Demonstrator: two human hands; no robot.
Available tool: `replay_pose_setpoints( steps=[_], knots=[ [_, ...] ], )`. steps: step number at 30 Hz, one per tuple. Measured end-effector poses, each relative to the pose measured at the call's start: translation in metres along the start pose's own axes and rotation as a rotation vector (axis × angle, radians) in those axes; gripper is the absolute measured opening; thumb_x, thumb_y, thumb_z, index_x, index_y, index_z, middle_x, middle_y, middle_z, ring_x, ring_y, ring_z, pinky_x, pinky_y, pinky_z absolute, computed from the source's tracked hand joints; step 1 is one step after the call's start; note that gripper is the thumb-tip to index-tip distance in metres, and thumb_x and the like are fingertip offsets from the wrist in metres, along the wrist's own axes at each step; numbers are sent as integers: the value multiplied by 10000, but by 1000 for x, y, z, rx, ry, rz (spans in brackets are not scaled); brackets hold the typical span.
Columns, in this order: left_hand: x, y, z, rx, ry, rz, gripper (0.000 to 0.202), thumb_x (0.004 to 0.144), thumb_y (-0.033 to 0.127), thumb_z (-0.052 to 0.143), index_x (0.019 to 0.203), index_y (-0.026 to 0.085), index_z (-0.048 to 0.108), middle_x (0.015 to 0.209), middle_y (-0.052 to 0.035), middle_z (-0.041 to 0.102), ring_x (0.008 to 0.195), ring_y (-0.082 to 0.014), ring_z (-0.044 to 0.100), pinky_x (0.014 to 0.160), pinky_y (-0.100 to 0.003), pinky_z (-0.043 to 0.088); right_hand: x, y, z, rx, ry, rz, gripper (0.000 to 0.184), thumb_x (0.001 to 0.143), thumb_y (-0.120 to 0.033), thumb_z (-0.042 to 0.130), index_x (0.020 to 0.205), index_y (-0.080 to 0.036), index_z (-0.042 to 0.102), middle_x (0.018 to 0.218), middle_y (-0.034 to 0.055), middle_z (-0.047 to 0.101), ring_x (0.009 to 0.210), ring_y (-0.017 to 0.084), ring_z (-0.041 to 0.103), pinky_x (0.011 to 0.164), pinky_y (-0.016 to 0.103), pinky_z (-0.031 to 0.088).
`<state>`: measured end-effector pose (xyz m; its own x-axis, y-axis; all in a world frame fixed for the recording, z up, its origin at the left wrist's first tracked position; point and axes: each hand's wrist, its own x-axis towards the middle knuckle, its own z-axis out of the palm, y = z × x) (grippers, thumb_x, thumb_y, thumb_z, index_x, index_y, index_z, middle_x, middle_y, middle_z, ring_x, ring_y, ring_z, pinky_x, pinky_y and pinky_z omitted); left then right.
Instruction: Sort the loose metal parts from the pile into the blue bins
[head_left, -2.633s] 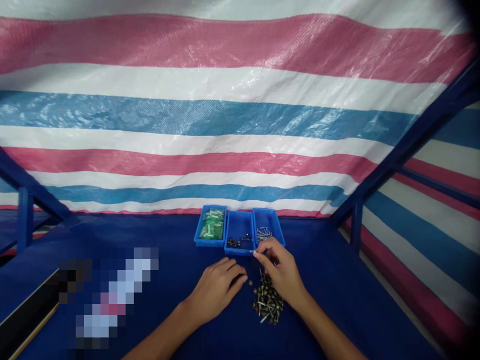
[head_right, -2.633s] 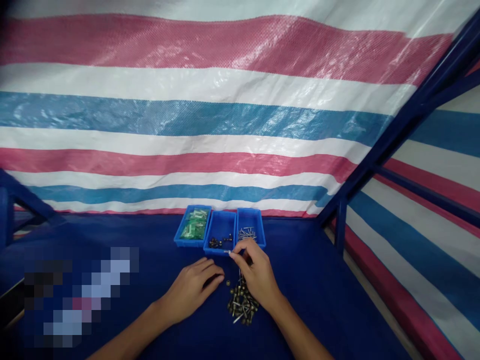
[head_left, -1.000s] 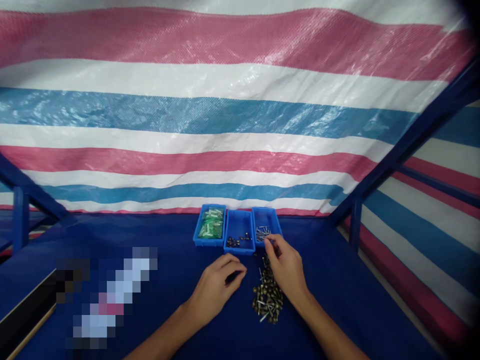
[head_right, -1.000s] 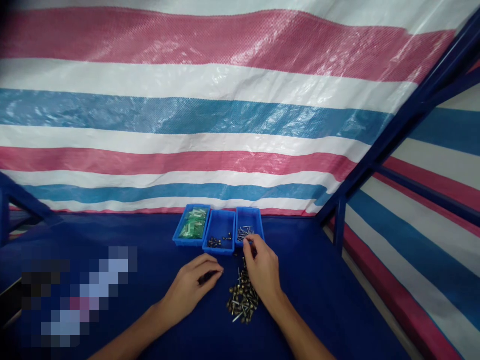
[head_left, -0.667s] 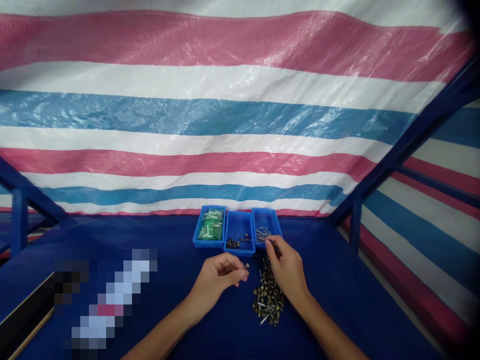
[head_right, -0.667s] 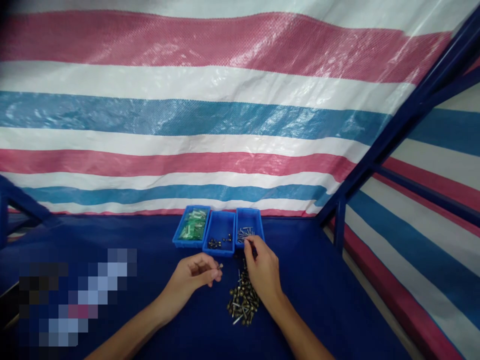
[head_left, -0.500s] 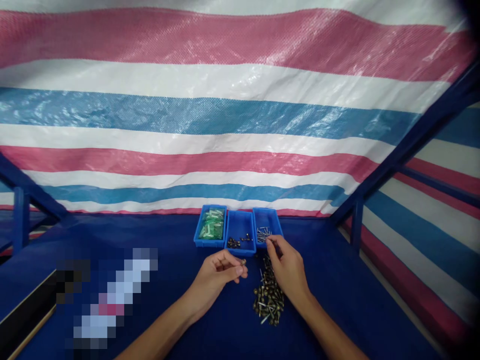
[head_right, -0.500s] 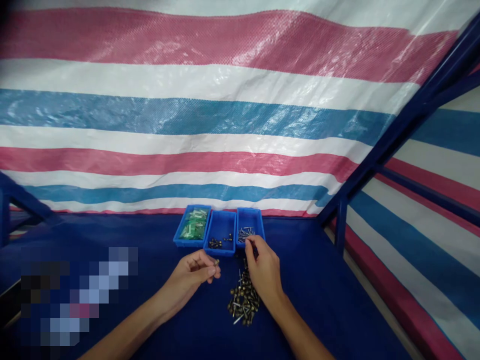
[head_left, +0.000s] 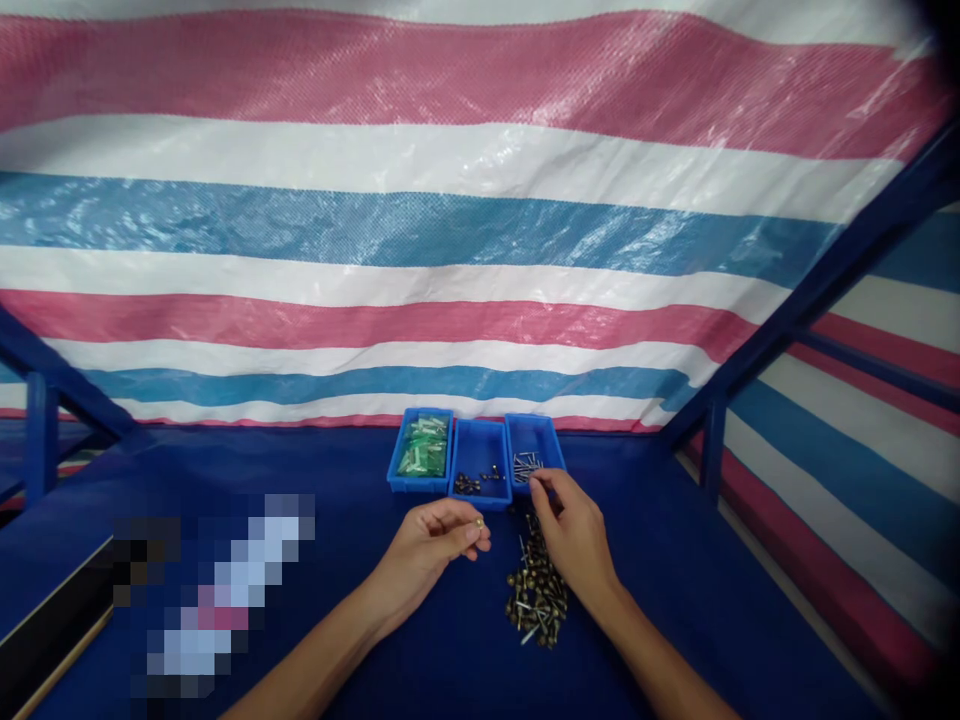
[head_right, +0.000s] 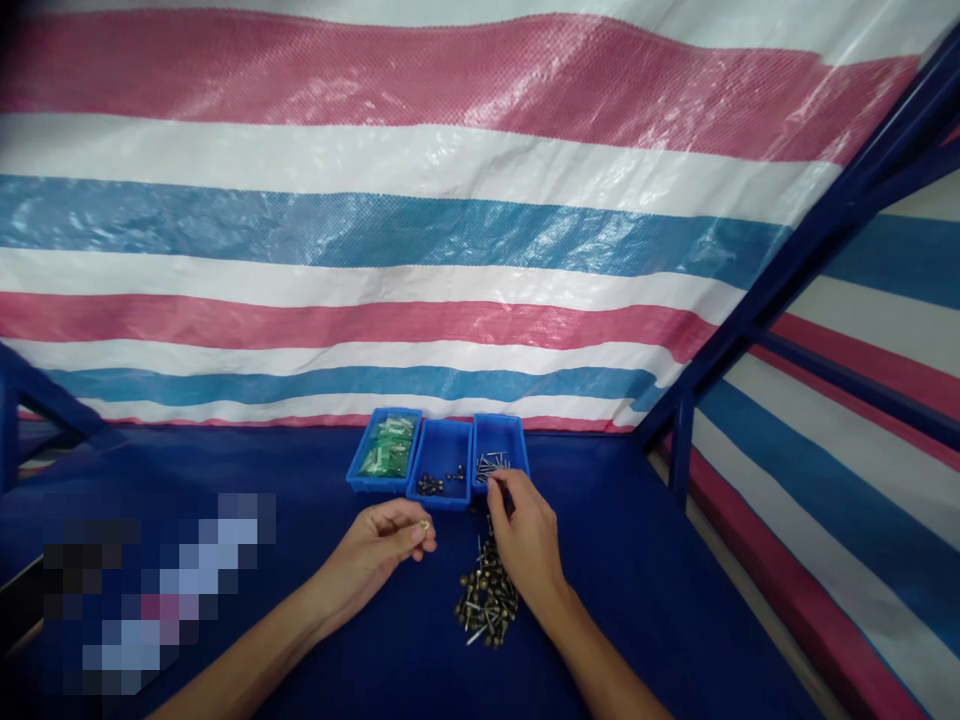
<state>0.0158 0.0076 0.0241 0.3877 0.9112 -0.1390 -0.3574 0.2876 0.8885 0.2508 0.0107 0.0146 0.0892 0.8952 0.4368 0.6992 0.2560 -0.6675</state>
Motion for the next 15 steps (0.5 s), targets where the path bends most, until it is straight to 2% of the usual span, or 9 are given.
replay_pose_setpoints(
  steps=[4,10,12,15],
  knots=[
    [-1,-1,1,-34,-32,-12,350,757,405,982,911,148,801,845,-57,755,761,-158,692,706,-266,533,1,-2,-1,-10,8,-15,356,1107,-457,455,1075,-229,726,1024,57,774,809,206,709,770,313,546],
    [-1,-3,-2,25,-102,43,363,876,480,880,961,147,762,802,-37,687,674,-137,631,639,-269,552,0,0,0,-3,6,-23,333,1107,-438,464,1080,-234,725,1034,55,770,839,208,713,780,313,548],
    [0,-5,-6,142,-101,67,396,928,530,810,1002,145,754,796,-44,691,641,-143,624,566,-253,540,0,0,0,-12,9,-26,328,1108,-431,462,1072,-237,724,1027,49,769,844,207,715,783,308,545],
    [1,-9,-13,466,-37,173,399,1017,548,679,1053,160,764,745,-38,713,570,-140,599,467,-210,465,-1,0,0,-35,9,-36,340,1114,-438,450,1040,-241,717,989,43,769,823,207,713,766,302,528]
  ],
)
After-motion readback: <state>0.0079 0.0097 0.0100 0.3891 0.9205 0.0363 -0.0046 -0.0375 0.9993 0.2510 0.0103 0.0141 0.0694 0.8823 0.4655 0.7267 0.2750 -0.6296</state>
